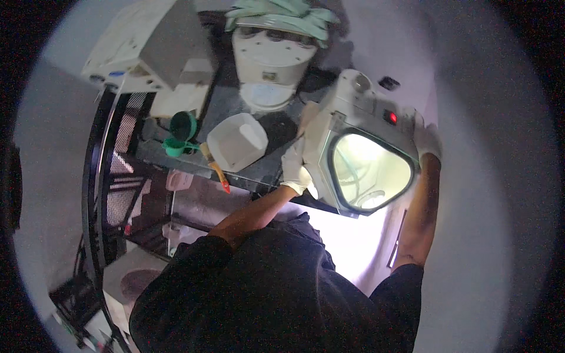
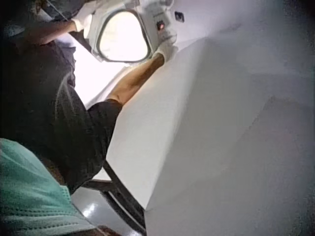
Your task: The person cleans the interior of a glove box using a brush and then pours liquid from a white container into a green funnel attached to the equipment. The person handles a brush, a white container, and a green funnel while wearing gloves.
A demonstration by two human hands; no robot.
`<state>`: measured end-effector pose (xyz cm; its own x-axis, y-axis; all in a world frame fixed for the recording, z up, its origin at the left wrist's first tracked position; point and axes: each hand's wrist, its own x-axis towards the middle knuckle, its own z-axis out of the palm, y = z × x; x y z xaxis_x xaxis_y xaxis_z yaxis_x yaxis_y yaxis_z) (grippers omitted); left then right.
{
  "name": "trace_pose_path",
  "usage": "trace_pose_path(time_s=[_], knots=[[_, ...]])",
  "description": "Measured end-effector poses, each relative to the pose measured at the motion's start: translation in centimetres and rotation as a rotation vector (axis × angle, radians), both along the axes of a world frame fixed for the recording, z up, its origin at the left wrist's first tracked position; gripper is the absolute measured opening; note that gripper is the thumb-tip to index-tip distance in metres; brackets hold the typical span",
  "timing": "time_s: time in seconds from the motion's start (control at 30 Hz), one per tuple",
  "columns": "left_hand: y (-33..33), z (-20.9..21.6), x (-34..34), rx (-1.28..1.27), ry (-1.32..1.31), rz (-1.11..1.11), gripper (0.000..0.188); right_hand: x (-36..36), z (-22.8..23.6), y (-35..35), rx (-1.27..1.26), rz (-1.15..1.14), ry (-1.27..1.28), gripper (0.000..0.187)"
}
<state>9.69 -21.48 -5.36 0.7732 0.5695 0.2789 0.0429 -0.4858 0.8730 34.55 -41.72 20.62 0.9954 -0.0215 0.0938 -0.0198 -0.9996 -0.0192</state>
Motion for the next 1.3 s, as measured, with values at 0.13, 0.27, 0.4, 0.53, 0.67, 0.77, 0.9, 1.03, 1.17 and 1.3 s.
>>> trace_pose_path(time_s=[0.13, 0.27, 0.4, 0.53, 0.67, 0.77, 0.9, 1.03, 1.17, 1.3], knots=[[0.2, -1.7, 0.0, 0.164, 0.226, 0.023, 0.090, -0.9, 0.5, 3.8, 0.059, 0.066, 0.126, 0.088], [-0.2, -1.6, -0.9, 0.244, 0.226, 0.035, 0.100, 3.4, -2.4, 1.5, -0.024, 0.052, 0.014, 0.078], [0.1, -0.7, -1.0, 0.269, 0.276, 0.029, 0.099, 3.8, -2.4, 0.5, -0.035, 0.256, -0.050, 0.066], [0.1, -1.8, 0.2, 0.285, 0.209, 0.088, 0.074, 3.8, -1.7, -0.1, 0.011, 0.412, -0.052, 0.053], [0.4, -2.0, 0.8, 0.158, 0.107, 0.054, 0.079, 4.5, 0.0, -0.5, -0.027, 0.561, 0.130, 0.048], [0.4, -0.4, -0.2, 0.114, 0.043, 0.030, 0.085, 4.8, 1.6, -0.8, -0.059, 0.691, 0.308, 0.044], [0.7, 0.6, -0.9, 0.074, 0.050, 0.033, 0.082, 3.8, 2.8, 1.9, -0.104, 0.633, 0.230, 0.034], [0.5, -0.7, 0.1, -0.061, -0.017, -0.009, 0.062, 3.1, 2.6, 3.1, -0.343, 0.289, 0.212, 0.035], [0.2, -4.9, 1.8, -0.728, -0.221, 0.010, 0.036, 2.9, 3.8, 3.6, -0.318, 0.639, 0.311, 0.032], [-0.9, -1.8, 2.3, -1.184, -0.276, -0.040, 0.033, 4.9, 3.6, 1.7, -0.174, 0.533, 0.314, 0.045]])
